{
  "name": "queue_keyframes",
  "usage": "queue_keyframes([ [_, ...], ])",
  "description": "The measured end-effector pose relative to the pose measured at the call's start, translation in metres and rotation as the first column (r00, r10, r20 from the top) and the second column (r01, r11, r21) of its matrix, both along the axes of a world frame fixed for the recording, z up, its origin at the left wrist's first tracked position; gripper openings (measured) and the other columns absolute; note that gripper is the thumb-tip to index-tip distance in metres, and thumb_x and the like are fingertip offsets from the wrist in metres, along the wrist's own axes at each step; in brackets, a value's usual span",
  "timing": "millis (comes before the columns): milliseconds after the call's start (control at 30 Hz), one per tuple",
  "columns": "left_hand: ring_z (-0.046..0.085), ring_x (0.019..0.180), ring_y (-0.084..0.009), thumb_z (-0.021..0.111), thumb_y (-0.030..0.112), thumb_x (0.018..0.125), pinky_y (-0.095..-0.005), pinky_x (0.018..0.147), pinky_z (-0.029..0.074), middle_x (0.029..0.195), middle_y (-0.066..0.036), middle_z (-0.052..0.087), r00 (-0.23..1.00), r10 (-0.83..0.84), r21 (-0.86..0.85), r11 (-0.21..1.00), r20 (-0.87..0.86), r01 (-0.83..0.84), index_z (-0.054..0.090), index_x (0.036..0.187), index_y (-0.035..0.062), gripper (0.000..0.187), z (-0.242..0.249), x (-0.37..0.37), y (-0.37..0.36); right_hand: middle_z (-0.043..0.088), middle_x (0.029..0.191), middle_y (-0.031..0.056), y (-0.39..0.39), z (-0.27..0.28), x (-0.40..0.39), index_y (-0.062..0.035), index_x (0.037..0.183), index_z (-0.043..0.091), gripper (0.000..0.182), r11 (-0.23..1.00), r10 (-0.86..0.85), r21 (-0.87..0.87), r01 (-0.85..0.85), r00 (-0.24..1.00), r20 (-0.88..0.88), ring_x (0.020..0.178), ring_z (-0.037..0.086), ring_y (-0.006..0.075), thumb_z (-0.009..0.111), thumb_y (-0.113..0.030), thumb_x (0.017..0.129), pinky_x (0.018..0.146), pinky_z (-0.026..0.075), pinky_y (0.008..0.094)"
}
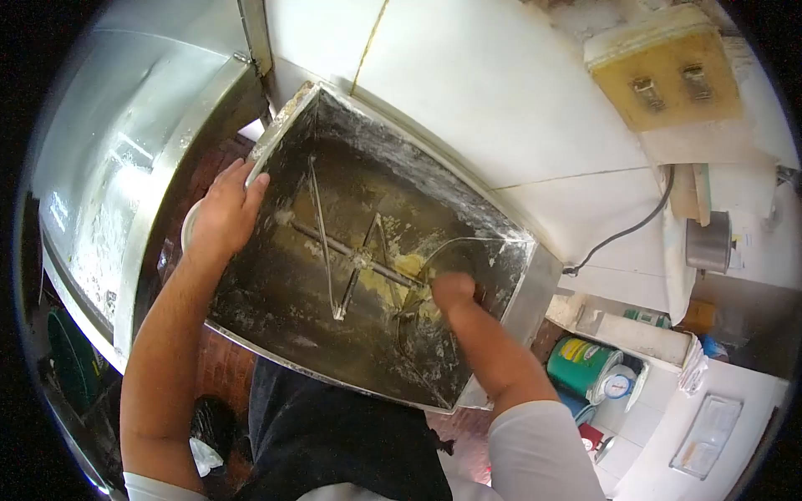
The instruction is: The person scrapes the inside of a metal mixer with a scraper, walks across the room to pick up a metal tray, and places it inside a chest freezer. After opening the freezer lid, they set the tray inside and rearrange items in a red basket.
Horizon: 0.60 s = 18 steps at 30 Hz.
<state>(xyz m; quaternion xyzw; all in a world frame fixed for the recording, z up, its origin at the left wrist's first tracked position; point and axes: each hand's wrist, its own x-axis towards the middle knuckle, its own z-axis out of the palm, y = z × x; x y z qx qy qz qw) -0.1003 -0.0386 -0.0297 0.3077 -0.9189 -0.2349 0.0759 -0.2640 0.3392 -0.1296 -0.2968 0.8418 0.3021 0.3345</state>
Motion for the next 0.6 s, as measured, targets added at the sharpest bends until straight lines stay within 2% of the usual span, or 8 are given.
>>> queue_keyframes([
  [100, 0.047, 0.129, -0.0394, 0.047, 0.039, 0.1, -0.0445, 0.109, 0.036, 0.136, -0.026, 0.052, 0.997, -0.017, 0.105, 0.994, 0.072, 0.009, 0.055, 0.129, -0.001, 0.05, 0.019, -0.004, 0.002, 0.071, 0.102, 0.0178, -0.02, 0.027, -0.024, -0.0044, 0.096, 0.075, 0.023, 1.0, -0.011, -0.027, 0.01, 0.999, -0.03, 0.096, 0.069, 0.0334, 0.058, -0.014, 0.085, 0.077, 0.056, 0.0458],
  [167, 0.047, 0.129, -0.0394, 0.047, 0.039, 0.1, -0.0444, 0.109, 0.036, 0.136, -0.026, 0.051, 0.999, -0.029, 0.061, 0.998, 0.045, 0.026, 0.056, 0.13, -0.0006, 0.05, 0.012, -0.004, 0.002, 0.072, 0.097, 0.0186, -0.046, 0.061, -0.037, -0.003, 0.095, 0.076, 0.022, 0.999, -0.019, 0.046, 0.017, 0.999, 0.05, 0.091, 0.07, 0.035, 0.06, -0.01, 0.082, 0.073, 0.056, 0.0462],
  [233, 0.046, 0.13, -0.0396, 0.046, 0.04, 0.101, -0.0442, 0.11, 0.035, 0.138, -0.025, 0.05, 0.992, -0.002, 0.12, 0.993, 0.129, -0.014, 0.055, 0.131, -0.0008, 0.052, 0.026, -0.005, 0.004, 0.072, 0.097, 0.0182, -0.048, 0.073, -0.038, -0.0037, 0.094, 0.076, 0.022, 1.0, 0.019, 0.004, -0.02, 0.998, 0.061, 0.091, 0.07, 0.0354, 0.06, -0.01, 0.08, 0.073, 0.056, 0.0458],
  [333, 0.045, 0.13, -0.0393, 0.045, 0.042, 0.101, -0.0443, 0.11, 0.035, 0.139, -0.025, 0.049, 0.992, -0.01, 0.128, 0.992, 0.129, -0.006, 0.055, 0.131, -0.0006, 0.053, 0.028, -0.004, 0.004, 0.072, 0.098, 0.0181, -0.049, 0.078, -0.024, -0.0051, 0.094, 0.076, 0.022, 0.997, 0.069, -0.026, -0.067, 0.995, 0.077, 0.092, 0.07, 0.0356, 0.062, -0.009, 0.078, 0.073, 0.056, 0.0446],
  [400, 0.049, 0.125, -0.0394, 0.046, 0.04, 0.1, -0.0455, 0.106, 0.038, 0.134, -0.024, 0.053, 0.998, -0.004, 0.071, 0.997, 0.058, 0.0, 0.057, 0.127, 0.0003, 0.05, 0.01, -0.001, 0.002, 0.072, 0.099, 0.0174, -0.045, 0.072, -0.005, -0.006, 0.096, 0.076, 0.023, 0.996, 0.072, 0.048, -0.077, 0.993, 0.097, 0.093, 0.07, 0.0346, 0.062, -0.01, 0.079, 0.074, 0.056, 0.0441],
  [433, 0.052, 0.121, -0.0395, 0.047, 0.039, 0.099, -0.0467, 0.103, 0.041, 0.13, -0.022, 0.056, 1.0, -0.007, 0.01, 1.0, -0.009, 0.007, 0.059, 0.123, 0.0012, 0.046, 0.001, 0.0, 0.0, 0.073, 0.099, 0.0162, -0.029, 0.049, 0.003, -0.0059, 0.095, 0.076, 0.022, 0.999, 0.004, 0.033, -0.008, 0.995, 0.102, 0.093, 0.07, 0.0339, 0.063, -0.011, 0.079, 0.075, 0.056, 0.0444],
  [533, 0.052, 0.121, -0.0399, 0.047, 0.039, 0.099, -0.0467, 0.103, 0.041, 0.13, -0.023, 0.056, 0.999, 0.012, -0.004, 1.0, -0.034, -0.013, 0.059, 0.123, 0.0013, 0.047, -0.004, 0.0, 0.0, 0.073, 0.097, 0.0163, -0.03, 0.064, 0.017, -0.0048, 0.094, 0.076, 0.021, 0.992, 0.027, 0.119, -0.04, 0.993, 0.111, 0.092, 0.07, 0.0338, 0.063, -0.014, 0.08, 0.075, 0.056, 0.0451],
  [600, 0.048, 0.126, -0.04, 0.046, 0.04, 0.099, -0.0457, 0.107, 0.038, 0.134, -0.025, 0.053, 0.999, 0.016, 0.066, 0.998, 0.034, -0.018, 0.058, 0.126, 0.0002, 0.049, 0.011, 0.0, 0.001, 0.072, 0.096, 0.0178, -0.027, 0.09, 0.006, -0.0031, 0.091, 0.075, 0.021, 0.998, -0.055, 0.039, 0.042, 0.899, 0.434, 0.091, 0.07, 0.0343, 0.063, -0.014, 0.078, 0.076, 0.056, 0.0458],
])
